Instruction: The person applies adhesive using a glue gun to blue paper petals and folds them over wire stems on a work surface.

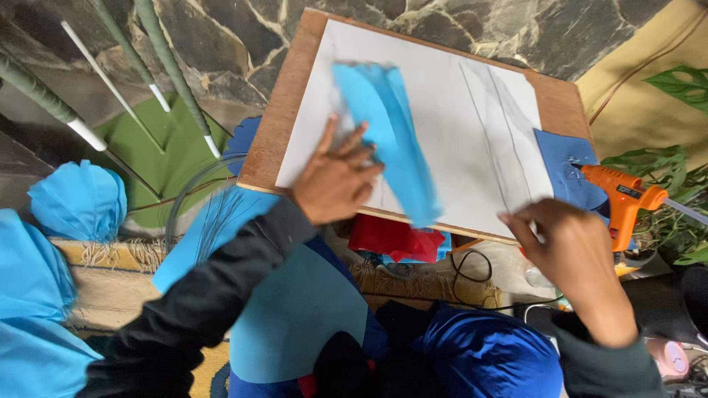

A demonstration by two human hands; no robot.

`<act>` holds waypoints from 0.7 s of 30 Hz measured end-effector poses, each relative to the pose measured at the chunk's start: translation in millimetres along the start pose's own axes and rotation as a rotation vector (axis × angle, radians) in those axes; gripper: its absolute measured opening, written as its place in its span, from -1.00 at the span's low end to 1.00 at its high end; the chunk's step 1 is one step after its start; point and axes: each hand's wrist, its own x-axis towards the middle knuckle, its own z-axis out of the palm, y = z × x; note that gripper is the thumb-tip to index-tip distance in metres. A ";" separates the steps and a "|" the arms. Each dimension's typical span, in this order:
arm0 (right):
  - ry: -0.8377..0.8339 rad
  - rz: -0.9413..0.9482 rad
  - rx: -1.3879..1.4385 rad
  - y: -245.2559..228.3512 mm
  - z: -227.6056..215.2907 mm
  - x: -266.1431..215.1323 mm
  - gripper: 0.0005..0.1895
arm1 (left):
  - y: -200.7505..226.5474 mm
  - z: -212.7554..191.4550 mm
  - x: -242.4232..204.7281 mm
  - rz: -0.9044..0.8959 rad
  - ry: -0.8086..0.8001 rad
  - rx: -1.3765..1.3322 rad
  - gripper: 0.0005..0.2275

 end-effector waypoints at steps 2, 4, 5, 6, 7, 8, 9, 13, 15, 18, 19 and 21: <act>0.083 0.023 0.092 6.9 -4.8 -34.3 -0.85 | -20.8 -7.8 6.3 0.004 -0.086 -0.018 -0.74; 0.117 0.088 0.139 19.0 -1.1 -67.8 -0.87 | -45.5 -9.9 12.6 -0.072 -0.201 0.064 -0.77; 0.125 0.086 0.142 29.0 8.1 -86.0 -0.87 | -49.9 -8.0 11.3 -0.071 -0.199 0.073 -0.77; 0.147 0.159 0.155 39.2 17.9 -103.9 -0.88 | -54.5 -6.0 10.1 -0.156 -0.057 0.131 -0.75; 0.168 0.236 0.171 47.9 28.8 -122.6 -0.87 | -59.5 -4.2 8.5 -0.236 0.083 0.187 -0.72; 0.174 0.238 0.178 50.8 35.7 -130.9 -0.87 | -42.0 -11.2 13.0 -0.231 0.081 0.195 -0.72; 0.174 0.300 0.202 53.0 42.0 -141.4 -0.84 | -23.0 -17.1 16.2 -0.319 0.011 0.237 -0.60; 0.144 0.442 0.310 50.1 54.6 -161.7 -0.77 | 11.9 34.7 0.4 -0.316 -0.016 0.282 -0.28; 0.134 0.455 0.324 50.9 57.0 -167.9 -0.79 | 13.4 28.9 0.4 -0.252 -0.065 0.262 -0.40; 0.138 0.458 0.352 51.8 58.2 -172.9 -0.80 | 3.3 22.4 -5.4 -0.080 -0.141 0.140 -0.58; 0.149 0.445 0.362 52.1 58.0 -173.5 -0.79 | -2.4 20.8 -8.6 0.024 -0.168 0.035 -0.61; 0.144 0.474 0.366 57.9 62.4 -177.5 -0.79 | -8.8 2.3 -9.1 0.042 -0.264 -0.051 -0.64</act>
